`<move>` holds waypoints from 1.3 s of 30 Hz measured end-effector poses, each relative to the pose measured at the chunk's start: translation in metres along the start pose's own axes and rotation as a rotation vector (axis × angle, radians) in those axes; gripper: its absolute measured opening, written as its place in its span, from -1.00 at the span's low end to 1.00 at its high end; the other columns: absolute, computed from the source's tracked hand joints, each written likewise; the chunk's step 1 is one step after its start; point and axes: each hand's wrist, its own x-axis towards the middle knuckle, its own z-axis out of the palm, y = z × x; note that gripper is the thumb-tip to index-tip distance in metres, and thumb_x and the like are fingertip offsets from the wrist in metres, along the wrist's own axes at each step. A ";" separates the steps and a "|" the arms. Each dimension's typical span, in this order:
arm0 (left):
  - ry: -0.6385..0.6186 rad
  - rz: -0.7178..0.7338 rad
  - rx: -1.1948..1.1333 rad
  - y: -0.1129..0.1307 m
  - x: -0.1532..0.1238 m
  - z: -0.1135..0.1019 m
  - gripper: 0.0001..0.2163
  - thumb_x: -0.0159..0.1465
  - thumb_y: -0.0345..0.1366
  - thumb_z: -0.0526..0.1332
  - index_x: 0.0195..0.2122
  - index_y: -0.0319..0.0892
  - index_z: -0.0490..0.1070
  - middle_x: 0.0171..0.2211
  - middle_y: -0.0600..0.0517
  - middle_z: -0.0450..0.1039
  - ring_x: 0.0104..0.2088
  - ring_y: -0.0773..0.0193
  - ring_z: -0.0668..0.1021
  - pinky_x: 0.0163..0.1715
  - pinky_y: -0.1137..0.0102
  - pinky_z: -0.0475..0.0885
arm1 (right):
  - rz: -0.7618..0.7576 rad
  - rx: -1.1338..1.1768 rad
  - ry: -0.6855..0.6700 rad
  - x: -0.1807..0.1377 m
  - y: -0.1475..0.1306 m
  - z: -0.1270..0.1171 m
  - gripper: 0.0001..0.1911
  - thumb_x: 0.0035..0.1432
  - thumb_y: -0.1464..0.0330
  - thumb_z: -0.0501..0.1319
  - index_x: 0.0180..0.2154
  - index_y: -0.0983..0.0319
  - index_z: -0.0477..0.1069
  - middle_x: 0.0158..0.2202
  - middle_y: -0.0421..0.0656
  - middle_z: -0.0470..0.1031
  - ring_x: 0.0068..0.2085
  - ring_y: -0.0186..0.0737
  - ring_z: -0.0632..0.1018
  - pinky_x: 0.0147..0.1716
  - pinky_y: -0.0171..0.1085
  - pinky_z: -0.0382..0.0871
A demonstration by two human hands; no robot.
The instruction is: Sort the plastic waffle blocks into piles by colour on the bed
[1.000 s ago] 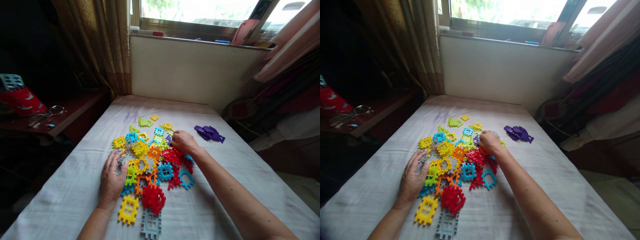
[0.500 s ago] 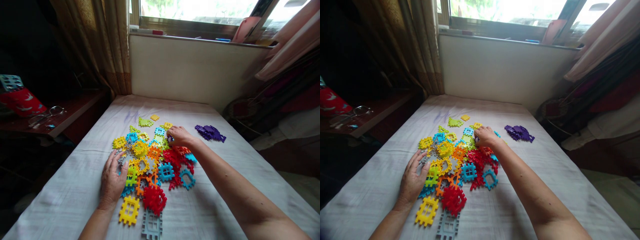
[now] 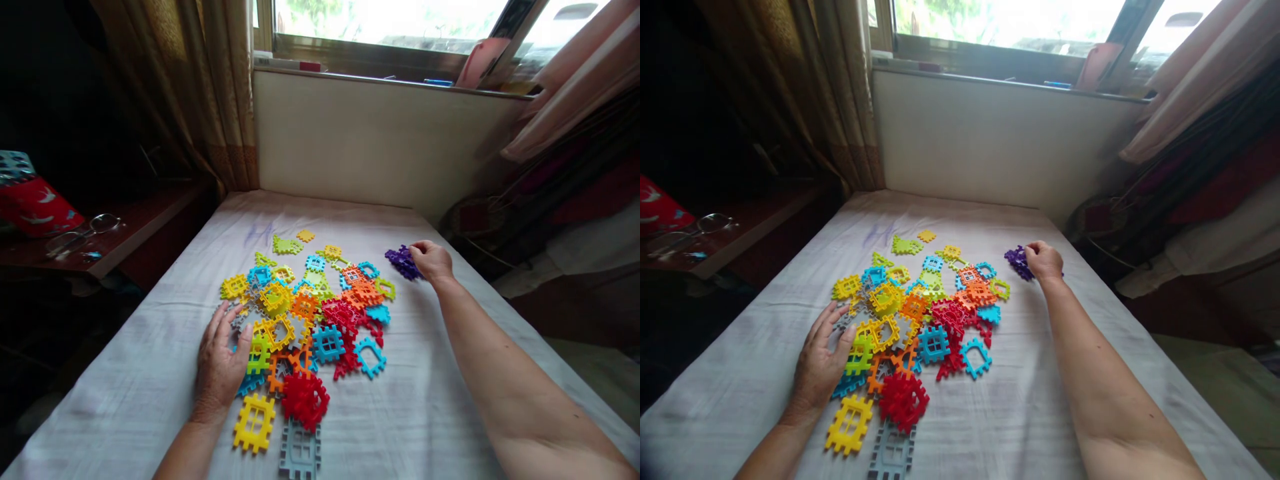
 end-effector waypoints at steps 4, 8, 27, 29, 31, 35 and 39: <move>0.003 -0.003 -0.004 -0.002 0.000 0.001 -0.65 0.33 -0.10 0.13 0.06 -0.11 0.45 0.20 -0.13 0.42 0.20 0.09 0.48 0.25 0.17 0.36 | 0.034 -0.105 0.112 -0.011 0.022 -0.005 -0.70 0.11 0.27 0.17 -0.20 0.19 0.62 -0.10 0.00 0.62 -0.10 0.02 0.56 -0.09 -0.07 0.40; 0.000 0.007 -0.017 -0.002 0.001 0.002 -0.65 0.33 -0.10 0.13 0.06 -0.11 0.46 0.21 -0.14 0.41 0.20 0.07 0.47 0.25 0.14 0.35 | -0.201 -0.014 0.098 -0.045 0.008 0.007 -0.61 0.24 0.25 0.05 -0.10 0.21 0.58 0.08 0.01 0.54 0.10 0.02 0.49 0.13 -0.02 0.32; 0.026 -0.012 -0.044 0.002 -0.002 0.001 -0.66 0.37 -0.10 0.11 0.07 -0.13 0.44 0.21 -0.15 0.41 0.21 0.07 0.46 0.25 0.13 0.36 | -0.416 0.368 -0.386 -0.071 -0.156 0.071 -0.53 0.34 0.12 0.04 0.10 0.19 0.52 0.19 -0.03 0.49 0.23 -0.08 0.44 0.25 -0.10 0.26; 0.019 -0.017 -0.039 0.003 -0.004 0.000 -0.67 0.37 -0.11 0.11 0.08 -0.12 0.43 0.22 -0.14 0.39 0.22 0.08 0.46 0.24 0.14 0.37 | -0.300 0.194 -0.424 -0.051 -0.178 0.078 -0.45 0.32 0.09 0.09 0.24 0.15 0.39 0.33 0.03 0.30 0.34 0.03 0.31 0.29 0.05 0.18; 0.010 -0.023 -0.035 0.002 -0.005 -0.001 -0.66 0.38 -0.12 0.11 0.09 -0.12 0.42 0.23 -0.13 0.38 0.23 0.08 0.45 0.24 0.14 0.38 | -0.207 0.070 -0.481 -0.040 -0.199 0.089 -0.35 0.30 0.00 0.09 0.33 0.08 0.25 0.42 0.06 0.12 0.38 0.15 0.20 0.26 0.21 0.16; -0.007 -0.027 -0.030 0.002 -0.006 -0.003 -0.66 0.38 -0.14 0.12 0.11 -0.11 0.41 0.25 -0.13 0.36 0.23 0.08 0.45 0.23 0.14 0.39 | -0.247 -0.033 -0.584 -0.045 -0.233 0.108 -0.29 0.29 -0.11 0.01 0.36 -0.01 0.18 0.42 0.05 0.10 0.38 0.25 0.16 0.21 0.38 0.11; 0.008 -0.012 -0.017 0.004 -0.006 -0.003 -0.67 0.38 -0.14 0.12 0.11 -0.10 0.41 0.24 -0.14 0.38 0.22 0.07 0.45 0.21 0.12 0.40 | -0.498 -0.095 -0.679 -0.072 -0.253 0.116 -0.37 0.26 -0.14 0.05 0.24 -0.07 0.36 0.32 -0.03 0.26 0.34 0.20 0.22 0.23 0.34 0.09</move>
